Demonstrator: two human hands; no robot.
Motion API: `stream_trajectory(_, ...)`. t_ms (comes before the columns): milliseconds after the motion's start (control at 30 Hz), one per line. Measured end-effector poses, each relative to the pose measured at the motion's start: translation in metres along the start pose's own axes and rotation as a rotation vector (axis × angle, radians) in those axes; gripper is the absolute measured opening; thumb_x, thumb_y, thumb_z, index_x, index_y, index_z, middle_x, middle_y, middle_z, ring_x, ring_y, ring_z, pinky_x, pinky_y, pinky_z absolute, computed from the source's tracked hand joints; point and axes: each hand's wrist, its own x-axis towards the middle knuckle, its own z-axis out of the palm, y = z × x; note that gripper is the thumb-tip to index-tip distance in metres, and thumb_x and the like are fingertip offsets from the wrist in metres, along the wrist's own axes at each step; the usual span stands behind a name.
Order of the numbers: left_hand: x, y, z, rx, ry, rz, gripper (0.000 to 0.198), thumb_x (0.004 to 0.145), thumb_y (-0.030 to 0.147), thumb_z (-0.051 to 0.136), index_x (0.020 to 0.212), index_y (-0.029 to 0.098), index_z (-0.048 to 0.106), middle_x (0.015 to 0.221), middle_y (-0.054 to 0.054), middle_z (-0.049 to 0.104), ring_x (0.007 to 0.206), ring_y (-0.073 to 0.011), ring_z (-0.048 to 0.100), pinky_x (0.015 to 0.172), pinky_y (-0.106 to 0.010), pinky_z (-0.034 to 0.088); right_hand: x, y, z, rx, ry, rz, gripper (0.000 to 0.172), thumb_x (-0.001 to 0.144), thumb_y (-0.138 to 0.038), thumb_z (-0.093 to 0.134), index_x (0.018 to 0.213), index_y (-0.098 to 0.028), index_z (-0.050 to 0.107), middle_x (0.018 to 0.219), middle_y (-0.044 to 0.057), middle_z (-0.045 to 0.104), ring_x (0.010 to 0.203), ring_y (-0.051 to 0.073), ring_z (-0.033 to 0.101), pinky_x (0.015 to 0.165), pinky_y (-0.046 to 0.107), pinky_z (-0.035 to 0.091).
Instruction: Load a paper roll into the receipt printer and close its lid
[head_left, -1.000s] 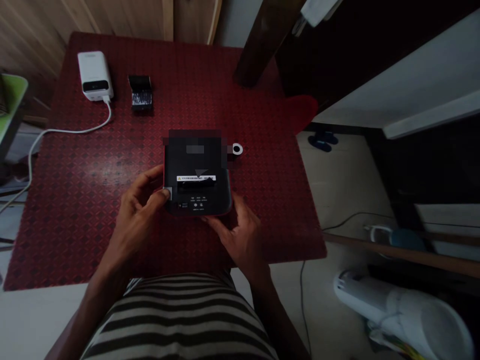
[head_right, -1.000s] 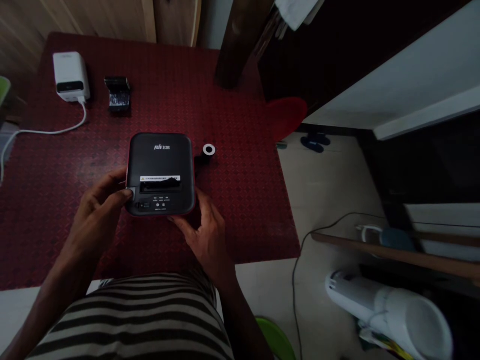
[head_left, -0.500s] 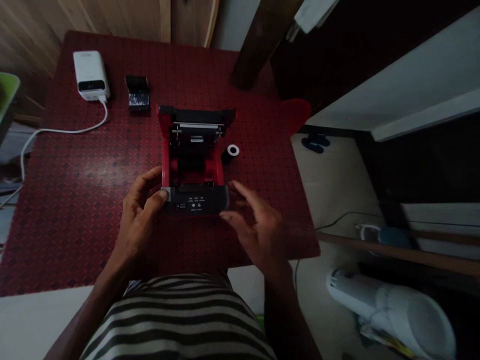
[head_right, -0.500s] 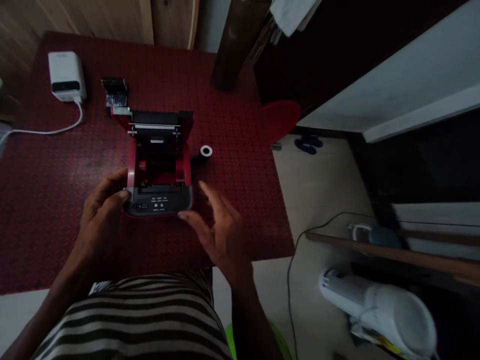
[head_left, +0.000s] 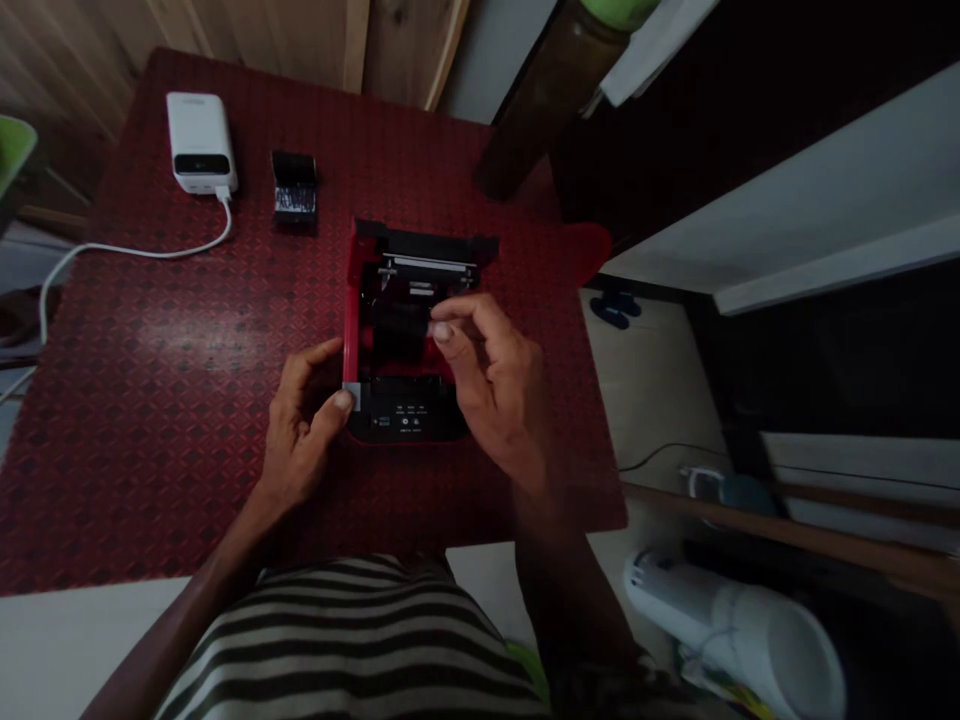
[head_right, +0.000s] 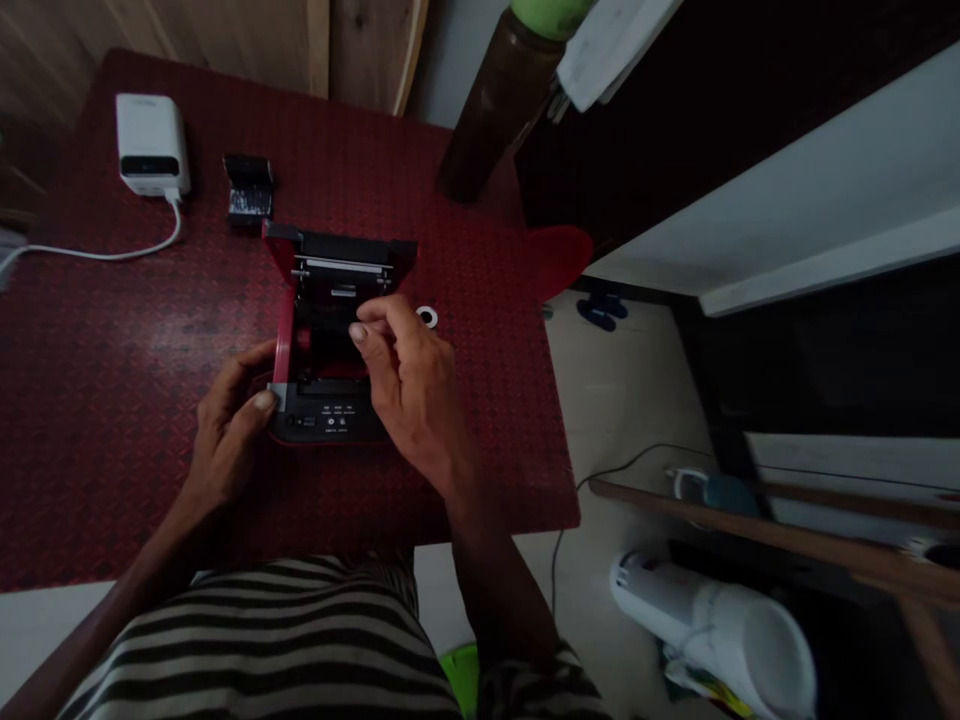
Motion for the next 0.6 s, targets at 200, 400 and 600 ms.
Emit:
stream_trajectory(200,0.0,-0.002,0.001,-0.011,0.002,-0.006,0.051,0.11,0.058,0.077,0.151,0.028,0.078,0.145,-0.013,0.081,0.132,-0.0365,0.08,0.112,-0.053,0.067,0.013,-0.003,-0.003,-0.187,-0.29,-0.031,0.012,0.119,-0.026,0.074,0.114,-0.026,0.085,0.101,0.003,0.09,0.096,0.024,0.087,0.093,0.037,0.063)
stream_trajectory(400,0.001,0.0,0.0,0.011,-0.015,0.008,0.052,0.111,0.059,0.076,0.151,0.026,0.077,0.145,-0.013,0.08,0.133,-0.0367,0.08,0.113,-0.054,0.068,0.042,-0.007,0.026,-0.445,-0.422,-0.097,0.009,0.108,-0.018,0.09,0.111,-0.026,0.089,0.096,0.008,0.091,0.095,0.031,0.089,0.091,0.041,0.066)
stream_trajectory(600,0.001,-0.001,-0.001,0.001,-0.022,0.006,0.053,0.111,0.059,0.076,0.152,0.026,0.076,0.144,-0.013,0.08,0.131,-0.0369,0.081,0.112,-0.053,0.068,0.049,-0.002,0.04,-0.374,-0.298,-0.096,0.027,0.097,-0.011,0.097,0.08,-0.026,0.081,0.081,0.006,0.083,0.088,0.03,0.087,0.089,0.04,0.066)
